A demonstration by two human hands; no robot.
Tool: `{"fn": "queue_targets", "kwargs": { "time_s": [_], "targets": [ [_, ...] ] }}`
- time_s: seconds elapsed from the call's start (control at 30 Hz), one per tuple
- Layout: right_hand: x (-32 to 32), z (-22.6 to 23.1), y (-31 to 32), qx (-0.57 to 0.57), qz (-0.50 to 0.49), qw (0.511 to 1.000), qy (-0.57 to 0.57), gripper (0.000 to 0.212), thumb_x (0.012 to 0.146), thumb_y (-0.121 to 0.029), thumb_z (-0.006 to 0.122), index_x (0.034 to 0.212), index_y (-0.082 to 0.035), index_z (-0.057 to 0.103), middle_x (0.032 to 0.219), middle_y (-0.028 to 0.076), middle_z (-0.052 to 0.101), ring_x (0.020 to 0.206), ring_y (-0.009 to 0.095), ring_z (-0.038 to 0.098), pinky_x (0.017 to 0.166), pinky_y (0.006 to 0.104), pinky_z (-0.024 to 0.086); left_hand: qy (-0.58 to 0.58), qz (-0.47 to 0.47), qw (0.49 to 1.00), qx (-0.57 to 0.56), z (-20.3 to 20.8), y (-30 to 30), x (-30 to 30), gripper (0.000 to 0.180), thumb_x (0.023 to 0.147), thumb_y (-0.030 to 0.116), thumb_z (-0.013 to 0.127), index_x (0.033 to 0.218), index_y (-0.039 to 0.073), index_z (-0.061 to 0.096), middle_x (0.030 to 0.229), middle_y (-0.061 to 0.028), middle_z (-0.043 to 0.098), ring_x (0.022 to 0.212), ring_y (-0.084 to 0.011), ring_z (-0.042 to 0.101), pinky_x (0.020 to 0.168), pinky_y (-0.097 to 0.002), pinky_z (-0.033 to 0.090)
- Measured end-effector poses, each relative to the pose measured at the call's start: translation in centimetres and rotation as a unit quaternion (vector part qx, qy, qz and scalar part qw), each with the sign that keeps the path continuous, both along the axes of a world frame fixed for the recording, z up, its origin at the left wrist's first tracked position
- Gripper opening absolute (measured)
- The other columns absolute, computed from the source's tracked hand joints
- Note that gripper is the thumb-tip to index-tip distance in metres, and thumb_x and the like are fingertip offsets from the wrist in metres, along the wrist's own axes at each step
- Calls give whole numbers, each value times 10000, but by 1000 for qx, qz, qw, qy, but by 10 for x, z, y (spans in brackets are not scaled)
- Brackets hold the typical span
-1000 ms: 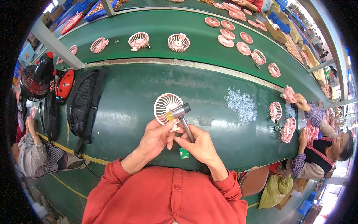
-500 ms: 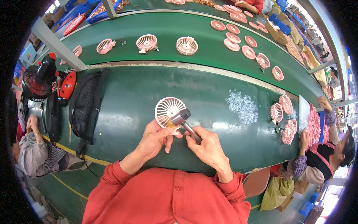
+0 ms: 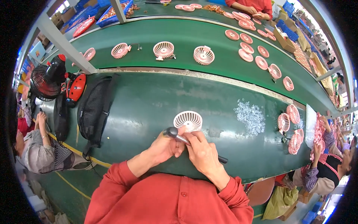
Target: The person assembles portable fan covers by fitting components into the fan grilles and securing them into place using a small hammer.
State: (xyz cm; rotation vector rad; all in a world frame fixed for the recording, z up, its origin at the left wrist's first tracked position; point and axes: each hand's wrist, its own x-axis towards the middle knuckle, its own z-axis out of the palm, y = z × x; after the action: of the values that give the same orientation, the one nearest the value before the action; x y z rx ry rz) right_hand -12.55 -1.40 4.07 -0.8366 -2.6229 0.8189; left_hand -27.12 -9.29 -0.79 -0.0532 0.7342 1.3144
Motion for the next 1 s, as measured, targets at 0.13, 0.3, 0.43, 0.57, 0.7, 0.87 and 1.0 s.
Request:
{"fn": "queue_targets", "kwargs": {
  "time_s": [0.13, 0.3, 0.43, 0.57, 0.7, 0.87, 1.0],
  "targets": [
    [5, -15, 17, -31, -66, 990, 121, 134, 796, 1, 718, 912, -11, 652, 801, 110, 606, 688, 236, 647, 566, 323, 498, 189, -76, 977, 62, -2, 18, -41, 287, 945, 289, 617, 1010, 10, 602, 822, -112, 678, 529, -191, 633, 415, -282, 514],
    [8, 16, 34, -438, -287, 828, 200, 109, 857, -27, 706, 924, 59, 697, 632, 2, 614, 440, 24, 435, 401, 218, 302, 839, 172, 516, 1, -46, 67, -181, 247, 850, 170, 672, 1064, 57, 624, 1019, -103, 662, 941, -265, 620, 841, -372, 489],
    [8, 1, 50, -383, -318, 866, 56, 153, 853, -121, 714, 901, 18, 673, 560, -33, 521, 414, 36, 407, 369, 221, 275, 938, 30, 320, -126, -52, 85, -280, 271, 802, 218, 659, 1040, 88, 651, 1045, -163, 644, 1013, -361, 586, 862, -492, 471],
    [6, -56, 52, -399, -260, 859, 187, 159, 855, -157, 722, 859, -3, 683, 635, -6, 601, 479, 50, 461, 409, 247, 324, 957, 47, 280, -62, -96, 76, -348, 434, 785, 92, 652, 1208, 105, 555, 1158, -125, 595, 1060, -351, 575, 876, -486, 470],
    [3, -41, 61, -499, -257, 824, 80, 162, 856, -126, 692, 812, 29, 673, 641, 67, 649, 427, 86, 451, 355, 276, 292, 981, 20, 174, -84, -130, 77, -372, 322, 818, 23, 598, 1138, 58, 582, 1097, -120, 576, 1078, -320, 570, 864, -424, 463],
    [10, -48, 74, -350, -200, 915, 12, 231, 819, -171, 710, 769, 54, 693, 632, 116, 673, 512, 178, 598, 496, 349, 452, 897, 8, 442, 9, -82, 78, -293, 210, 944, 7, 481, 1144, -5, 547, 1089, -166, 578, 1017, -302, 598, 840, -330, 463],
    [9, -46, 80, -304, -150, 939, -58, 260, 845, -233, 697, 864, 26, 722, 673, 104, 689, 620, 167, 646, 586, 349, 499, 860, -6, 495, 127, -26, 24, -177, 205, 959, -14, 465, 1155, -31, 527, 1146, -198, 557, 1097, -298, 581, 925, -331, 445]
  ]
}}
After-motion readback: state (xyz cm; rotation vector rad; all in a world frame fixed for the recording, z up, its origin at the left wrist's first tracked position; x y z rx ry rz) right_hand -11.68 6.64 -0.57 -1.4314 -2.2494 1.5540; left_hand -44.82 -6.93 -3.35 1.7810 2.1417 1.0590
